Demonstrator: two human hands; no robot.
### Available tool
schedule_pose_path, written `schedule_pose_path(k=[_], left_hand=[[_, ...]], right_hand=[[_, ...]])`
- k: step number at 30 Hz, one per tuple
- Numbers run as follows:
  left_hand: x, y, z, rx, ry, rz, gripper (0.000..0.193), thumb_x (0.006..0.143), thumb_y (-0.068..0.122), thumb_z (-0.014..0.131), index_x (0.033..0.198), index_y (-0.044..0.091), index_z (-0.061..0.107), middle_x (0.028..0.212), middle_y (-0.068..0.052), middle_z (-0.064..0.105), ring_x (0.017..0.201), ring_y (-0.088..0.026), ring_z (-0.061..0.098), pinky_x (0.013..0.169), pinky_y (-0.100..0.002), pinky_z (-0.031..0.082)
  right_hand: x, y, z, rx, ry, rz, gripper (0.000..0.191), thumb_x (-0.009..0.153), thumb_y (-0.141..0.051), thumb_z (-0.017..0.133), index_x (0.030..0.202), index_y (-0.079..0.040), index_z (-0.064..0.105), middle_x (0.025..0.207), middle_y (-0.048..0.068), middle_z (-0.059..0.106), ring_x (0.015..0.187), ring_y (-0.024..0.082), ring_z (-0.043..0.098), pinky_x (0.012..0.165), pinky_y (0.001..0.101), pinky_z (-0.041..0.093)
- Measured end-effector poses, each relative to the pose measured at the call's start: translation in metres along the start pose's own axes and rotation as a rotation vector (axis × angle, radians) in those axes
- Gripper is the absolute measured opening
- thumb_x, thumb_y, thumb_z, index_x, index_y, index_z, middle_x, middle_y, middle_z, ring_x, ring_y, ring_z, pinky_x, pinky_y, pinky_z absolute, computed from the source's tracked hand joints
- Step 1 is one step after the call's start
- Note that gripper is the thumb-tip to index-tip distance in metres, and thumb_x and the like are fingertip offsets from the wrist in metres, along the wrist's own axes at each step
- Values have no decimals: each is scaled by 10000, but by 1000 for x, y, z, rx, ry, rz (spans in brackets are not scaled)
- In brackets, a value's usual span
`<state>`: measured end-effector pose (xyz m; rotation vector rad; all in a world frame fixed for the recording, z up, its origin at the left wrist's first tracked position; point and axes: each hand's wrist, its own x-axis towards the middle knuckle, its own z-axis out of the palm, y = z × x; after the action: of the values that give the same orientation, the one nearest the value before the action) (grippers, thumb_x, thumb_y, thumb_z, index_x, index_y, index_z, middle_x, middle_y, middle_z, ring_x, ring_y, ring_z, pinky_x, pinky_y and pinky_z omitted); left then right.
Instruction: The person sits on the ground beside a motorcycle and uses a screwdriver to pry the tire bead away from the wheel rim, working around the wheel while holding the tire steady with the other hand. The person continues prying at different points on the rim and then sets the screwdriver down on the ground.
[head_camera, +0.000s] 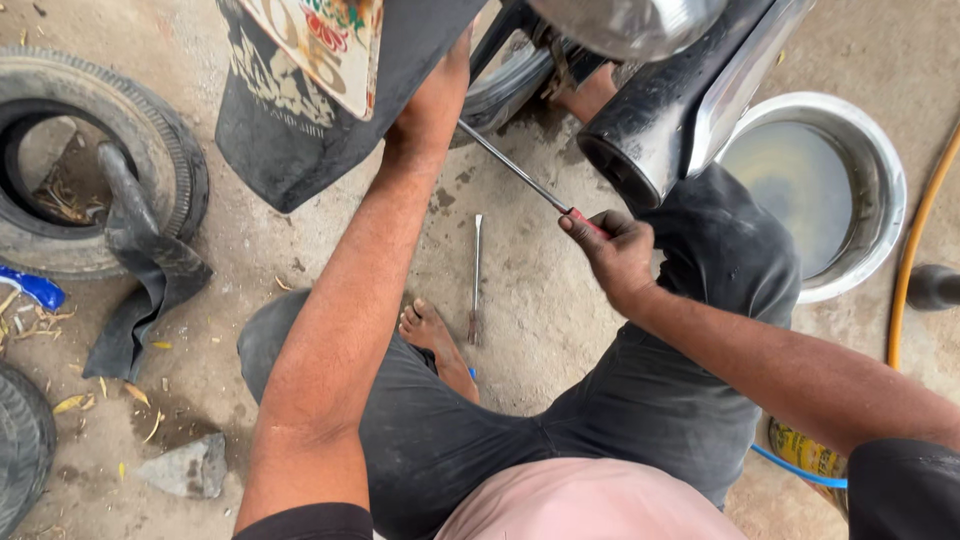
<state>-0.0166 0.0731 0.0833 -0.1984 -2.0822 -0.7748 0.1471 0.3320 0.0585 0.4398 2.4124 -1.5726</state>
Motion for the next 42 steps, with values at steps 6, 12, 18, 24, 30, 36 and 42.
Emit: schedule_pose_path(k=[6,12,18,24,30,36,42], left_hand=[[-10,-16,3,-45,-39,12,257,1017,295,732,946,48,727,732,-53,689,590,-172,659,522,-302,515],[-15,-31,3,-71,-204,-138,309,1005,278,719,797,53,756,557,-34,639,391,-120,541,361,-296,388],[-29,-45,-1,-197,-153,3,383,1108,374,597,925,66,735,691,-37,641,556,-126,614,485,-313,463],[-31,-58,-16,-154,-250,-9,363,1126,399,573,1115,61,705,903,-79,688,768,-191,679,636,-341,543],[-26,-59,-31,-164,-299,-45,347,1123,382,587,1130,56,705,937,-83,695,806,-201,685,673,-344,545],[-17,-56,-39,-160,-321,-53,332,1120,365,600,1146,51,706,970,-87,702,844,-210,691,711,-347,547],[-15,-55,-40,-147,-315,-47,318,1116,347,614,1161,46,706,1004,-91,710,881,-219,697,748,-350,550]], right_hand=[[-54,15,54,130,-61,190,487,882,-492,754,761,-25,687,588,-24,522,496,58,394,421,273,326],[-86,21,111,436,-159,310,498,920,-524,683,820,-38,642,596,-41,497,461,48,382,366,262,307],[-97,23,155,553,-216,368,470,927,-541,652,796,-94,588,556,-29,471,399,55,385,321,273,326],[-95,25,192,621,-223,454,542,887,-617,658,793,-104,511,553,-38,444,393,60,394,326,269,330],[-86,37,222,623,-245,388,601,901,-662,641,779,-86,519,577,-29,497,422,55,420,343,259,342],[-79,38,277,782,-260,446,568,902,-628,642,766,-106,462,543,-7,448,377,100,431,314,296,360],[-71,33,317,755,-157,181,525,1002,-546,596,842,-46,603,668,-4,596,555,97,521,481,300,445]])
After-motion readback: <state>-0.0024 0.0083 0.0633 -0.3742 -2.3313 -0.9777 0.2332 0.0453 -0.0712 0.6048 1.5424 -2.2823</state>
